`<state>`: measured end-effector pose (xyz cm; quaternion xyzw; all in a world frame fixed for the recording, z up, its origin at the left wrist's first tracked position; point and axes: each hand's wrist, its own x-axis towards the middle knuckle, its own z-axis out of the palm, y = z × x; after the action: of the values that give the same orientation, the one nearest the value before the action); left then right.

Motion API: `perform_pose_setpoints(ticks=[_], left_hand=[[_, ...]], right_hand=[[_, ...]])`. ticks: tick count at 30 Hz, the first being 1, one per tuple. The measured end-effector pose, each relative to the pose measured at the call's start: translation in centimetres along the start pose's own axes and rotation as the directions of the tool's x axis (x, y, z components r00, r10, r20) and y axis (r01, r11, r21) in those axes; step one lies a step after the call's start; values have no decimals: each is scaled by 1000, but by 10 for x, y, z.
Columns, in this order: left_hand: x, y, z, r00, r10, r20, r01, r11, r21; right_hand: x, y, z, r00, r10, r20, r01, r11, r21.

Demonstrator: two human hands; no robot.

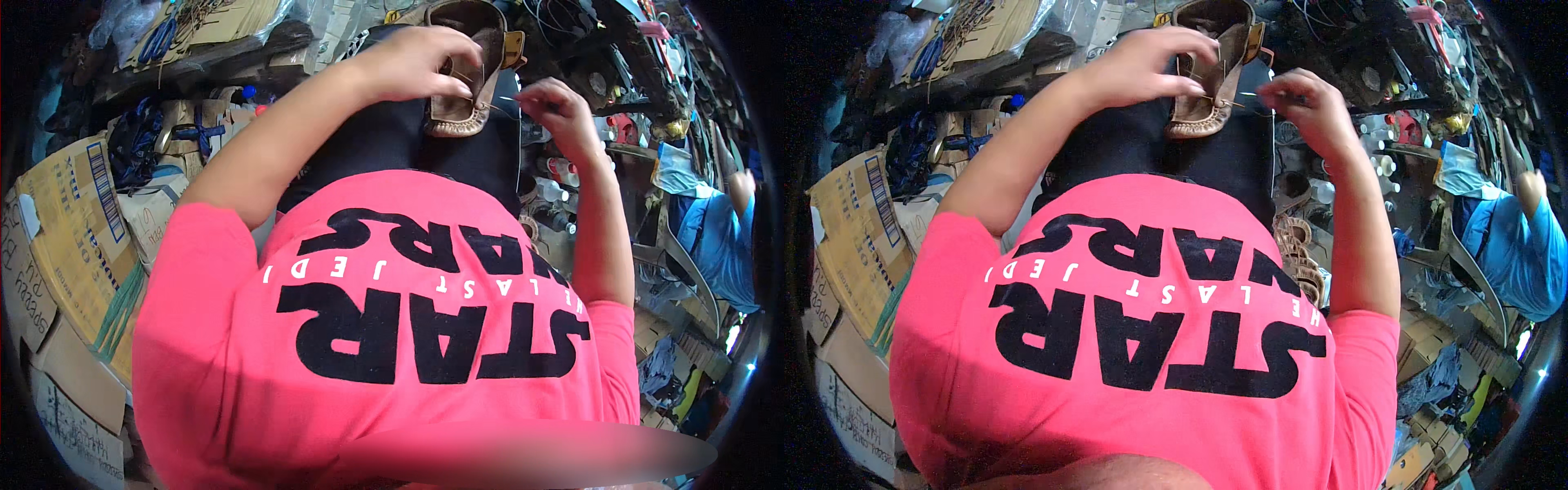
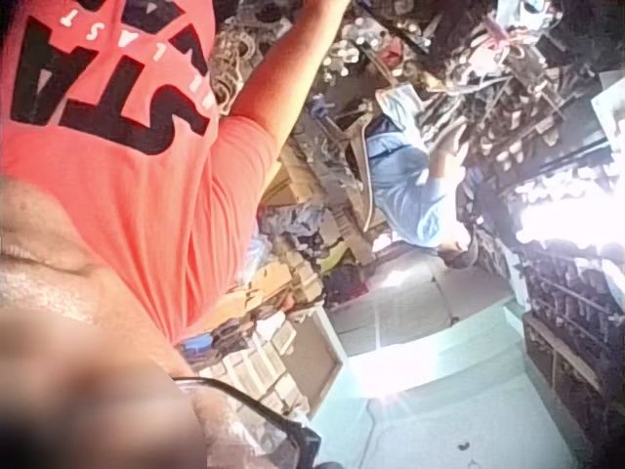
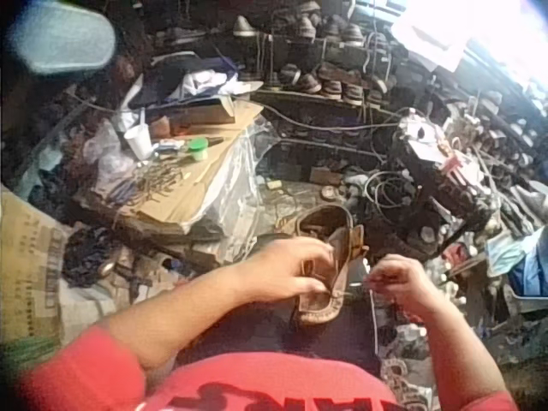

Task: Sewing the upper part of a leather shoe by hand using a needle and thread.

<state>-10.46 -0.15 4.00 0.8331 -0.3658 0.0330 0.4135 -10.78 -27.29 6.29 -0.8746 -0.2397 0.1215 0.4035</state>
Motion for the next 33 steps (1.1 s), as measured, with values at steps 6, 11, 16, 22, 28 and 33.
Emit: perform_pose_setpoints(ticks=[6,11,16,22,28,33], left_hand=[[36,-8,16,931,-59,361,44,998,51],[37,-16,21,883,-153,444,220,970,-101],[31,-20,25,886,-149,440,268,937,-223],[28,-19,26,893,-148,425,278,925,-260],[29,-17,28,882,-137,451,276,925,-260],[31,-15,19,861,-40,507,159,968,-194]], right_hand=[[14,9,11,997,7,81,-2,998,-68],[13,15,20,995,-16,96,6,994,105],[1,17,31,999,-3,37,-2,990,141],[-4,15,25,998,54,10,-55,972,227],[-2,16,35,998,-53,15,52,996,77],[-17,5,47,988,-80,-130,78,997,-21]])
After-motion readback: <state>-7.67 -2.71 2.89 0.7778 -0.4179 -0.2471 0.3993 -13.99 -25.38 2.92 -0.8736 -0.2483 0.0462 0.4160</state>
